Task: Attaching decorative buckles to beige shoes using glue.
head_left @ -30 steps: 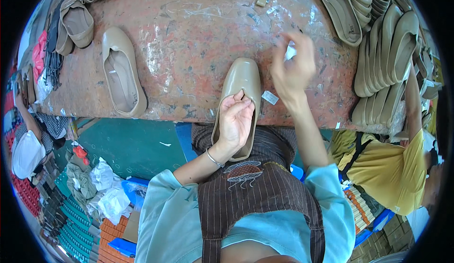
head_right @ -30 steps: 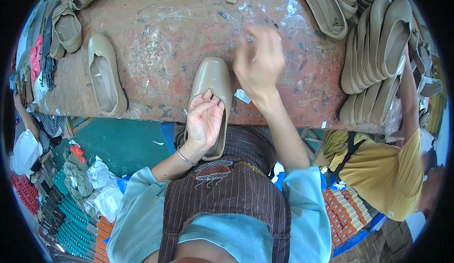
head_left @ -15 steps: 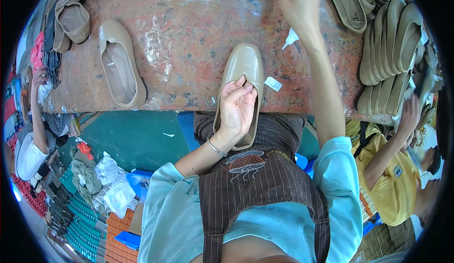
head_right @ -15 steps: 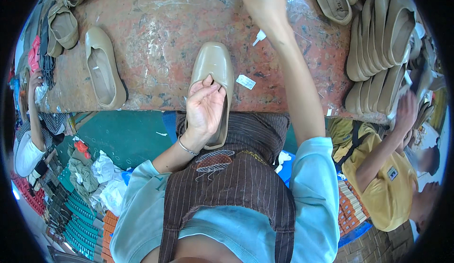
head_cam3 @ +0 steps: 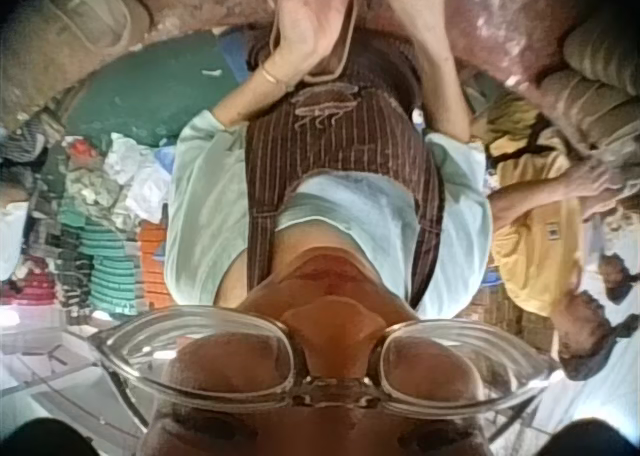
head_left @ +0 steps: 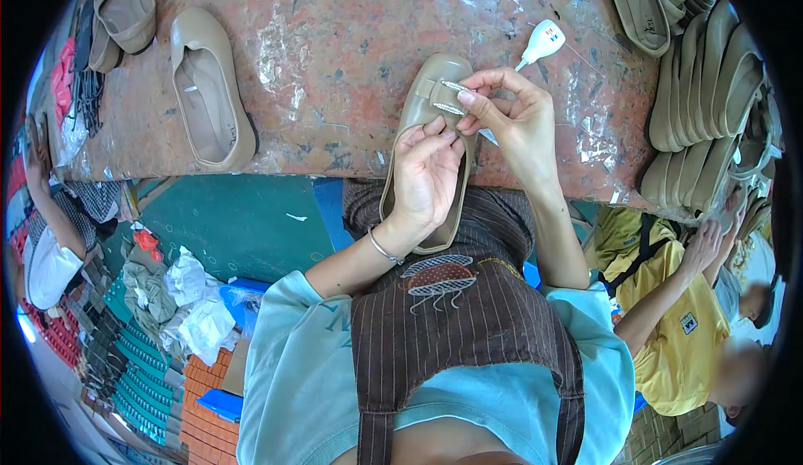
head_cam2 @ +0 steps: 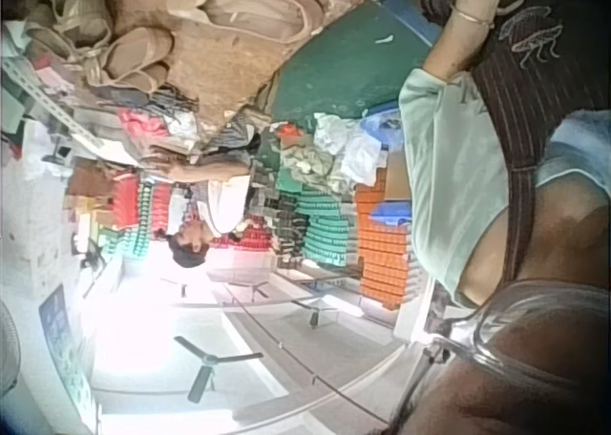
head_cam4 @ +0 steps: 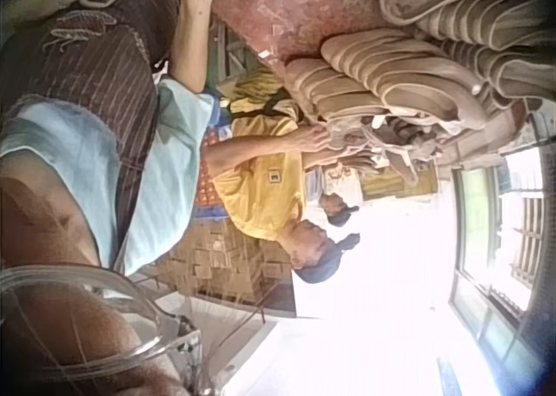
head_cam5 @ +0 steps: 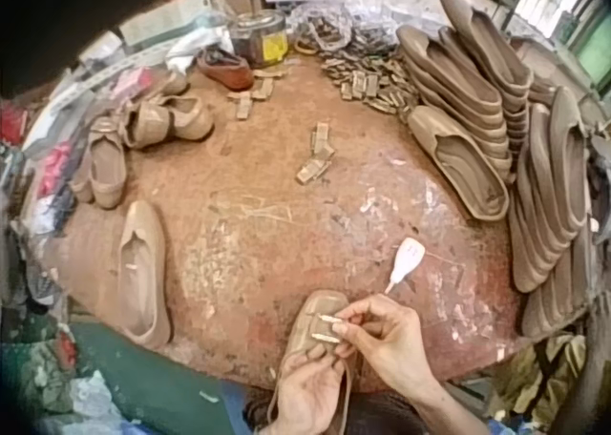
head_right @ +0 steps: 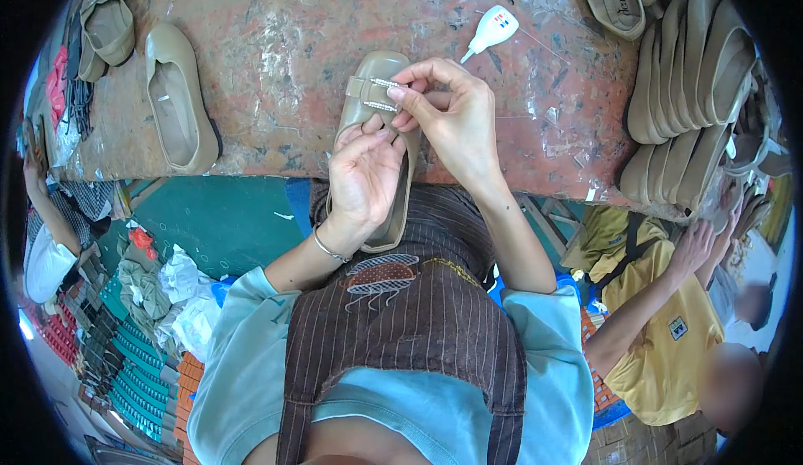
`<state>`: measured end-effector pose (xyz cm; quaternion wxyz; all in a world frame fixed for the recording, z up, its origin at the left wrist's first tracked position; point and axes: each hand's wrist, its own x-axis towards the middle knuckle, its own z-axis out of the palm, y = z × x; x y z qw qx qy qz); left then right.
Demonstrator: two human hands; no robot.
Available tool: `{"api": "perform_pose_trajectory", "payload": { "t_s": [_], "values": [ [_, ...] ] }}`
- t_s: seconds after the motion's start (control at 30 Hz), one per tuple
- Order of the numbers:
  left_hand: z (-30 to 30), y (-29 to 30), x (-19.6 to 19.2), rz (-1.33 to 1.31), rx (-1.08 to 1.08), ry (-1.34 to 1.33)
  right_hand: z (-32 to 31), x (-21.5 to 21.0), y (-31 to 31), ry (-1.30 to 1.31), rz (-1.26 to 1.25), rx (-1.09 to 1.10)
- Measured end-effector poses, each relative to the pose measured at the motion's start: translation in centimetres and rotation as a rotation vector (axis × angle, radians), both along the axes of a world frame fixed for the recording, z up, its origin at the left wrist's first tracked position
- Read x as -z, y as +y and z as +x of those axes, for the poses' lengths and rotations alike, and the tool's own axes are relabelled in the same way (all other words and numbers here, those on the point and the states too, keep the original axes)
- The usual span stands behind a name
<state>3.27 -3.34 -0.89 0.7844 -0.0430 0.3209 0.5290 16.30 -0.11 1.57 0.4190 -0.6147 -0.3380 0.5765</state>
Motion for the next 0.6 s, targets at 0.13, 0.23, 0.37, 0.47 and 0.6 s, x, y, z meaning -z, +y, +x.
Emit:
{"api": "perform_pose_trajectory", "payload": {
  "t_s": [0.13, 0.23, 0.37, 0.47, 0.6],
  "values": [
    [0.1, 0.0, 0.3, 0.01, -0.007, -0.01, -0.1, -0.2, 0.2, -0.022, 0.006, -0.011],
    [0.2, -0.1, 0.5, 0.002, 0.003, 0.012, -0.4, -0.1, 0.2, -0.056, 0.008, 0.006],
    [0.1, 0.1, 0.2, 0.009, 0.017, 0.017, -0.8, 0.0, 0.3, -0.1, 0.016, 0.026],
    [-0.1, 0.5, -0.3, -0.028, 0.041, -0.004, -0.9, -0.3, 0.3, -0.168, 0.012, 0.025],
    [0.2, 1.0, -0.9, -0.12, 0.029, 0.013, -1.0, -0.6, 0.2, -0.448, -0.053, -0.03]
  ]
}}
